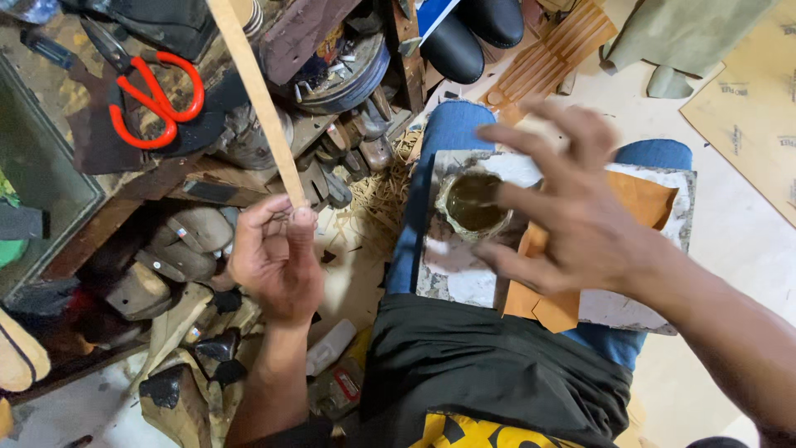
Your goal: The person applies glue to a rectangular wooden piece and attaches a thin wooden strip along its edge. They then repeatedly pick up small circular wooden pieces, dip them into a glue container, and press them onto the rectangular base.
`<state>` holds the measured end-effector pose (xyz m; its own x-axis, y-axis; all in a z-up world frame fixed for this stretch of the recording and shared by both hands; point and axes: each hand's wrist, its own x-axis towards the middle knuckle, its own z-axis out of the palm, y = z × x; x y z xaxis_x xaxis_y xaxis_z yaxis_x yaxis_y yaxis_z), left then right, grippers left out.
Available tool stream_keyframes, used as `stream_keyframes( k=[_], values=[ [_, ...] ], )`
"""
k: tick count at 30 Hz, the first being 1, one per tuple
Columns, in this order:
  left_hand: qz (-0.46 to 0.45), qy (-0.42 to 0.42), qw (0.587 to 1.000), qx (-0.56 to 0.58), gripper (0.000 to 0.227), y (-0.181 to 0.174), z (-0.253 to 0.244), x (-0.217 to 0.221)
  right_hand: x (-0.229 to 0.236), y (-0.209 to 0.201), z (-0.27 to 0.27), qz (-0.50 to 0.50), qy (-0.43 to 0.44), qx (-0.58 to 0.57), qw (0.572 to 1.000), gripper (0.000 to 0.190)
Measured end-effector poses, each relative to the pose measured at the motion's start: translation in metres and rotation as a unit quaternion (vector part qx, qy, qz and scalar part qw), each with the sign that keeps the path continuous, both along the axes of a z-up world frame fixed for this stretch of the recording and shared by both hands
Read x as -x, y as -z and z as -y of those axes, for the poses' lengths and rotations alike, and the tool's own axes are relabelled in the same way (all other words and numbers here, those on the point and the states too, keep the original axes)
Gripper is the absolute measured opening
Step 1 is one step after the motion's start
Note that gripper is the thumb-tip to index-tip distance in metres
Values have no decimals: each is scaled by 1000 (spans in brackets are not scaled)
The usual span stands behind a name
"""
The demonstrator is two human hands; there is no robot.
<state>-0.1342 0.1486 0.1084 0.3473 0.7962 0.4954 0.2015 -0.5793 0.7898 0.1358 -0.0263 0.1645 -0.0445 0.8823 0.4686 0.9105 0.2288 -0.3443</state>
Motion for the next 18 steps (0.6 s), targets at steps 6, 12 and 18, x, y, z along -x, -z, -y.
stream_keyframes(
  k=[6,12,18],
  values=[
    [30,92,984,149,18,1,26,-10,-5,28,24,76,56,137,986,61],
    [0,172,972,161,23,-2,35,-21,5,41,34,15,83,18,996,39],
    [-2,195,958,209,15,3,41,-25,7,52,43,-67,86,-13,994,34]
  ],
)
